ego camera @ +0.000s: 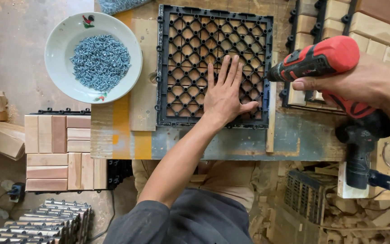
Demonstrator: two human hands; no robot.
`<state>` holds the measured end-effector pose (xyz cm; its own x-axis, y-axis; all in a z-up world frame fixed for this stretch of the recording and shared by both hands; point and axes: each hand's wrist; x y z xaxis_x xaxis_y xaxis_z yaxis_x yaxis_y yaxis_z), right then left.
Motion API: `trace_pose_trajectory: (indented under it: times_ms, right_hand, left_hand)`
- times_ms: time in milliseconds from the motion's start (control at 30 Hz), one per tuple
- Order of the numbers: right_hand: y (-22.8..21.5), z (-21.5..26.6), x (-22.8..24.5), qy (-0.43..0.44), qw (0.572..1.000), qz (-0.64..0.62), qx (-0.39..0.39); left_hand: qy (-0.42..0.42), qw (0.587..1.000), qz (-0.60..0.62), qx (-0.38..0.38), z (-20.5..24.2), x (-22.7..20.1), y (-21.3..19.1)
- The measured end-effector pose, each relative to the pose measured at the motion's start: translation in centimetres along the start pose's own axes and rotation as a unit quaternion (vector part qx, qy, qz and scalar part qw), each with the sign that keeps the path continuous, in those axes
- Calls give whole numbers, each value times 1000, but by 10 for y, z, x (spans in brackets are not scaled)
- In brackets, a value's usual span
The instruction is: Securing wooden tiles to a plastic grid base using screws and a power drill to create interlocking deck tiles.
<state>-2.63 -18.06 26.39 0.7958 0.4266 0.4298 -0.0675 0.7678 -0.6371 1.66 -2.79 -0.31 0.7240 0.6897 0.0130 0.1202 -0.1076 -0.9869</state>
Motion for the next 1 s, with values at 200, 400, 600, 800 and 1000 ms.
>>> trace_pose_trajectory:
  times_ms: [200,400,600,800,1000]
  right_hand:
    - [-3,-21,-2,-85,980,174,43]
    - [-2,3,19,8,992,120,27]
    - [-3,3,9,-56,992,103,42]
    - [-4,14,14,-46,984,172,29]
    - [-5,33,7,-67,992,109,13]
  left_hand:
    - [2,1000,14,-7,0,0,0]
    - [-101,924,284,-234,9,77,-40]
    - [-418,908,23,-14,71,249,-32]
    - [-410,905,107,-46,86,273,-10]
    - [-414,903,109,26,85,264,-27]
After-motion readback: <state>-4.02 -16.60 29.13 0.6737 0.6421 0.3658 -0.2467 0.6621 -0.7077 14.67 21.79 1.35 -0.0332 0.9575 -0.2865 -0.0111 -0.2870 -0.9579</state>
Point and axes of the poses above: each hand's wrist, its own z-axis away from the middle knuckle, its own y-axis out of the palm, x = y × z, and after that the axes turned 13 degrees about -z, right-handed
